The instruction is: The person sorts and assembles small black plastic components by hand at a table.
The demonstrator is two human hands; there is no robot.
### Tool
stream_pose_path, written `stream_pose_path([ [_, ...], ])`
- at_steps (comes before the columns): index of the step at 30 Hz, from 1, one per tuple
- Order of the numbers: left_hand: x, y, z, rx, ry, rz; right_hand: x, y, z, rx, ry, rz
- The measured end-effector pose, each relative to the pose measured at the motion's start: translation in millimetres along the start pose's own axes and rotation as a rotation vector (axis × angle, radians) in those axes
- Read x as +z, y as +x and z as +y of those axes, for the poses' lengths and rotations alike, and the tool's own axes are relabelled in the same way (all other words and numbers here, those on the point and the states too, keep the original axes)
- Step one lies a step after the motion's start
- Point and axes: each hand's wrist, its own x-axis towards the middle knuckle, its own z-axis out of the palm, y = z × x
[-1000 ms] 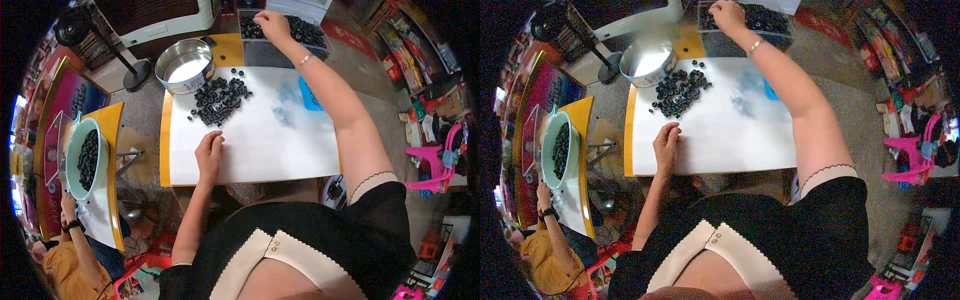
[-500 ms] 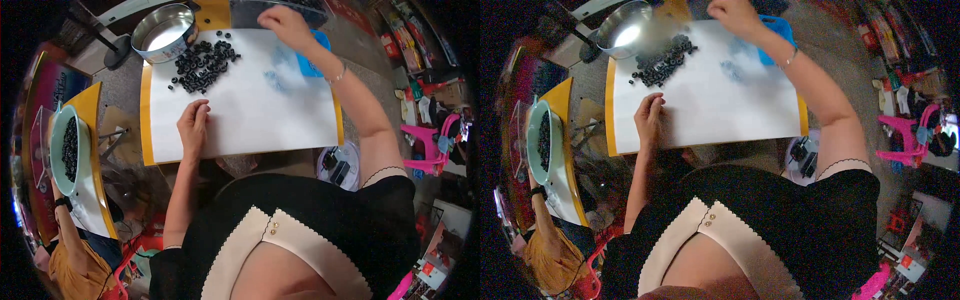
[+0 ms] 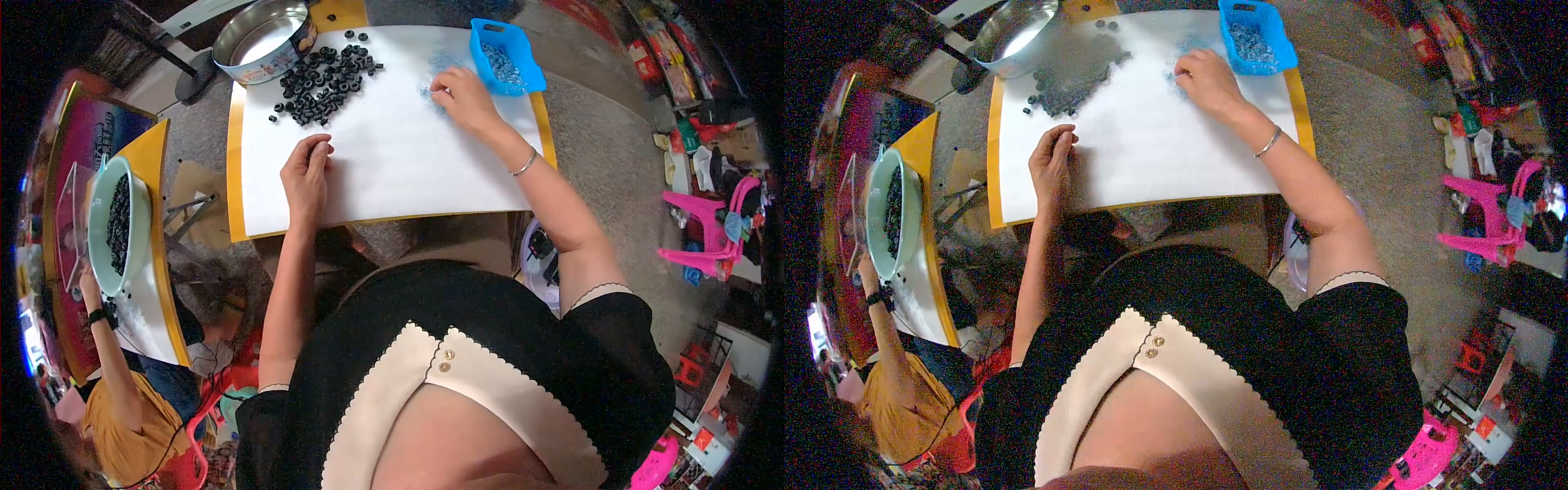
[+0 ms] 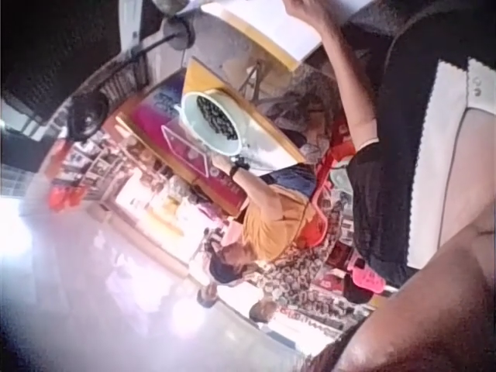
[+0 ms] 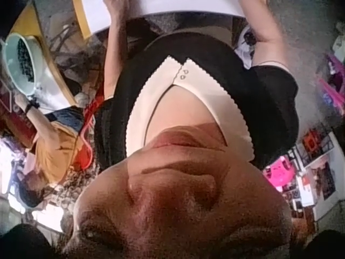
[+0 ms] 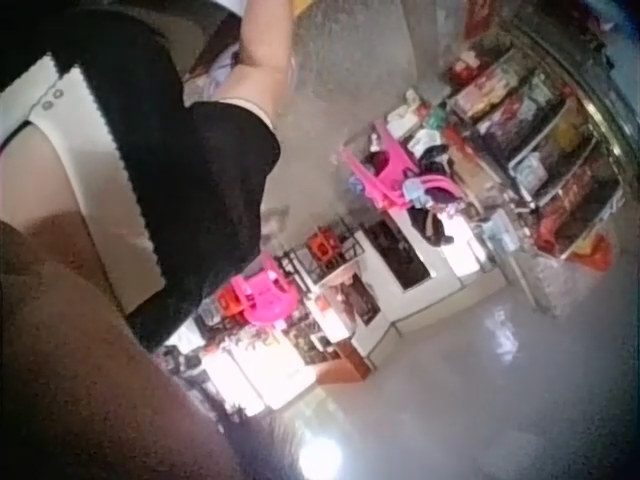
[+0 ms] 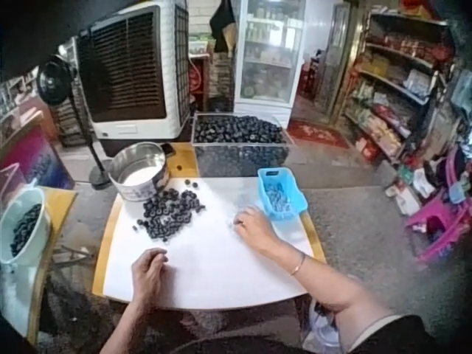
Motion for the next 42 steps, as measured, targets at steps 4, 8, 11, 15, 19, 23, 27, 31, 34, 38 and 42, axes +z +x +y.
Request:
stream_pose_path([
  [4, 1.0, -2.3, 3.6, -0.040, -0.026, 0.000, 0.5, -8.0, 0.4, 0.000, 0.047, 0.020],
  [8, 1.9, -1.8, 1.2, -0.016, -0.023, 0.002, -0.9, -21.4, -2.4, -0.020, 0.124, 0.085],
  [11, 2.1, -1.6, -2.8, -0.004, -0.026, 0.019, -8.3, -35.4, -6.0, 0.068, 0.216, 0.184],
  [15, 16.8, -3.6, -1.4, 0.075, -0.002, 0.052, -13.9, -55.0, -10.0, 0.331, 0.650, 0.154],
  [19, 57.3, -12.4, 19.3, 0.173, -0.011, -0.132, -25.7, -68.6, -35.2, 0.489, 1.227, 0.061],
  [23, 85.6, -18.6, 48.4, 0.012, -0.122, -0.255, -26.7, -75.0, -60.9, 0.486, 1.296, -0.020],
  [27, 94.2, -20.2, 50.0, -0.105, -0.037, -0.306, -15.3, -81.1, -75.0, 0.377, 0.896, 0.027],
  [31, 86.3, -21.0, 41.8, -0.182, -0.073, -0.335, -6.9, -86.3, -85.8, 0.292, 0.766, 0.137],
  [34, 78.8, -22.2, 32.9, -0.236, -0.153, -0.328, 3.0, -84.6, -89.2, 0.342, 0.892, 0.144],
  [38, 70.4, -23.7, 26.8, -0.273, -0.170, -0.310, 8.7, -81.7, -96.0, 0.367, 0.888, 0.105],
  [42, 47.1, -11.4, 25.1, -0.175, -0.022, -0.193, 12.1, -80.6, -89.9, 0.356, 0.781, 0.117],
])
